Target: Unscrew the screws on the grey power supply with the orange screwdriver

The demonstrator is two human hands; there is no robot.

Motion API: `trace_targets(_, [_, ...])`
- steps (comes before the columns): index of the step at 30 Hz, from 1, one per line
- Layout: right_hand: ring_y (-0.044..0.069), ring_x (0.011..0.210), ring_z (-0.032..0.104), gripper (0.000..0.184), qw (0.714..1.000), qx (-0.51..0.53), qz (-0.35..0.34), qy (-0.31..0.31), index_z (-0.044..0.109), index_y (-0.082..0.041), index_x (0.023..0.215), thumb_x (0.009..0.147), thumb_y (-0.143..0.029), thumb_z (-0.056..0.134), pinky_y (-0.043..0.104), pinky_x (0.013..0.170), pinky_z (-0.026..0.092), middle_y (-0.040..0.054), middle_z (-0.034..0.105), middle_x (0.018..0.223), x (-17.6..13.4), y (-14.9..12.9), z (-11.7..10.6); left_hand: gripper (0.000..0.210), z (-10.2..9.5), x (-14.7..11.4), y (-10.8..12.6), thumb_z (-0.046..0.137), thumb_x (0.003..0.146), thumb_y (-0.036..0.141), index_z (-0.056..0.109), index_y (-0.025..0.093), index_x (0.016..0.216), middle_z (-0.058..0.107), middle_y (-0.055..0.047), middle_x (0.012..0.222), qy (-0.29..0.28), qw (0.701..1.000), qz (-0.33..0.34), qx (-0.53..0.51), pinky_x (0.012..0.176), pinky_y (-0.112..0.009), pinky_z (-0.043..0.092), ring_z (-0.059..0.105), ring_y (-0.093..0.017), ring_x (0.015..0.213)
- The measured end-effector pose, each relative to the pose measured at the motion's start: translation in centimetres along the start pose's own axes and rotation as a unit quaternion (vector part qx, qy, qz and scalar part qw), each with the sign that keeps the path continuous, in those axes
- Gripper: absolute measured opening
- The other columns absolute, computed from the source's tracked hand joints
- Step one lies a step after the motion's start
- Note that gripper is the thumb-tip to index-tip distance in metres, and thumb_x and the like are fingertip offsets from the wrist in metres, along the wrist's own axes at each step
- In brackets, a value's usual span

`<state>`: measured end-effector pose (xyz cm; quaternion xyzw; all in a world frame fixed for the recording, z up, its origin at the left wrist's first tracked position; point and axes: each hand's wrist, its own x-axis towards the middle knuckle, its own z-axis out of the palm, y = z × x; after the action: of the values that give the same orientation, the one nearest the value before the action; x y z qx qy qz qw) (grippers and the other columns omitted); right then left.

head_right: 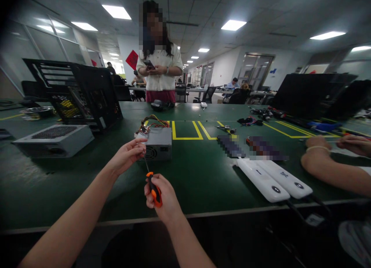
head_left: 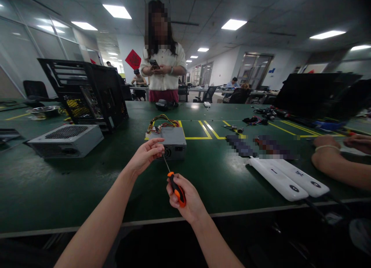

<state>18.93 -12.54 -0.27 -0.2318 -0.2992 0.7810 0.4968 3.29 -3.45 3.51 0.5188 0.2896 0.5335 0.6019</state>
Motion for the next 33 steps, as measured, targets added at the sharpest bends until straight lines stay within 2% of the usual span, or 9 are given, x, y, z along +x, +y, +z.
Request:
trace_targets(7, [0.002,0.033,0.037,0.02,0.999,-0.014,0.005,0.032,0.052,-0.015,0.074,0.07,-0.033,0.06,0.013,0.031,0.021,-0.0033,0.053,0.051,0.0,0.3,0.2,0.033,0.0,0.0,0.0,0.068,0.066,0.017,0.057,0.017,0.097,0.056,0.003,0.073,-0.011,1.0,0.0,-0.013,0.059,-0.017,0.042,0.052,-0.005,0.063])
trace_targets(14, [0.002,0.035,0.039,0.022,0.999,-0.013,0.009,0.037,0.051,-0.015,0.075,0.068,-0.033,0.061,0.013,0.034,0.021,-0.0025,0.055,0.053,-0.1,0.3,0.2,0.03,0.0,-0.1,-0.2,0.067,0.068,0.016,0.057,0.017,0.097,0.054,0.003,0.073,-0.018,0.999,-0.01,-0.031,0.059,-0.017,0.043,0.052,-0.005,0.062])
trace_targets(21, [0.003,0.038,0.041,0.021,0.998,0.003,0.019,0.057,0.055,-0.013,0.079,0.067,-0.03,0.061,0.013,0.035,0.024,-0.0014,0.055,0.054,-0.4,0.1,0.4,0.029,0.2,0.2,-1.4,0.066,0.069,0.014,0.059,0.017,0.097,0.055,0.003,0.072,-0.006,0.996,-0.067,-0.064,0.059,-0.018,0.046,0.053,-0.005,0.062])
trace_targets(27, [0.002,0.038,0.039,0.02,0.995,0.062,0.012,0.079,0.056,-0.012,0.075,0.063,-0.026,0.063,0.012,0.034,0.023,-0.0021,0.055,0.052,-0.8,0.1,0.1,0.032,1.5,0.6,-2.8,0.064,0.07,0.009,0.059,0.013,0.102,0.061,-0.001,0.074,0.007,0.984,-0.135,-0.114,0.061,-0.018,0.047,0.057,-0.006,0.064])
trace_targets(33, [0.002,0.036,0.038,0.016,0.98,0.132,0.002,0.148,0.056,-0.012,0.071,0.063,-0.023,0.064,0.011,0.032,0.024,-0.0009,0.055,0.052,-0.7,0.0,-0.1,0.033,2.3,0.7,-3.7,0.064,0.073,0.015,0.058,0.01,0.104,0.065,-0.008,0.09,-0.029,0.978,-0.192,-0.069,0.07,-0.021,0.049,0.061,-0.011,0.077])
